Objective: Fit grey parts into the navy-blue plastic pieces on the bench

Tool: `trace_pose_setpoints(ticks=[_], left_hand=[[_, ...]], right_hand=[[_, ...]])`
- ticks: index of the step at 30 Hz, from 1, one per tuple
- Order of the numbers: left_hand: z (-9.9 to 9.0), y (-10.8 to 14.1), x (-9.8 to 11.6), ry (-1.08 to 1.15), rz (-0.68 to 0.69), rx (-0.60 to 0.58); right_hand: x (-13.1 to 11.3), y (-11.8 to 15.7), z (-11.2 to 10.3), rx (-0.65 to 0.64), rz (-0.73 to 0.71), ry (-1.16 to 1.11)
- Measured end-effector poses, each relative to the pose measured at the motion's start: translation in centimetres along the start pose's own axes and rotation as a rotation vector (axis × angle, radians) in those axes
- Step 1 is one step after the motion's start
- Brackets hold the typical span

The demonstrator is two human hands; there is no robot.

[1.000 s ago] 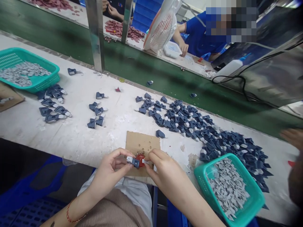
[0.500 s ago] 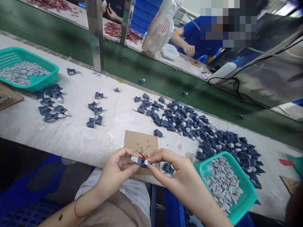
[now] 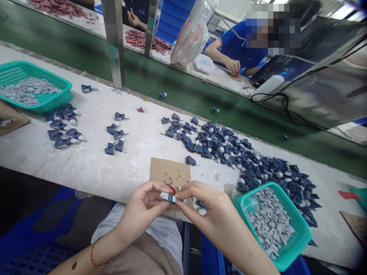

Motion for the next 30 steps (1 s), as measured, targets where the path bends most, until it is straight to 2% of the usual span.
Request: trace_pose_setpoints(ticks=[4,10,14,18,25,30], left_hand=[[0.1,-0.1,-0.1,0.008,-0.01,0.005],[0.2,-0.5,-0.1,0.113,-0.116,0.031],[0.9,-0.8,0.4,0.179,-0.124,0.033],[1.4,-1.1,0.5,0.225,-0.126,0.077],[1.8,-1.5,0.1,0.251,-0.116,0.109],[2.4,-1.9,0.5,0.249,-0.133,0.058]], right_hand=[[0.0,0.4,0.0,0.028,0.021,0.064],[0.1,1.5,0.0,0.159,-0.108,0.03],[0.4,1.7,1.3,0.224,-0.199,0.175],[0.7,1.3,2.5,0.291,-0.23,0.197],[0.1,1.5,2.7,0.398,-0.256,0.357],[0.9,1.2,1.3,0.404,-0.24,0.171]])
Point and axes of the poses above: each hand's wrist, its own y-axis away from the middle knuckle, its own z-axis out of the palm, x = y × z, the point moved 6 cm from there along -y, towards the middle knuckle, and after that the axes turned 15 degrees about -x, right-handed, at the moved point
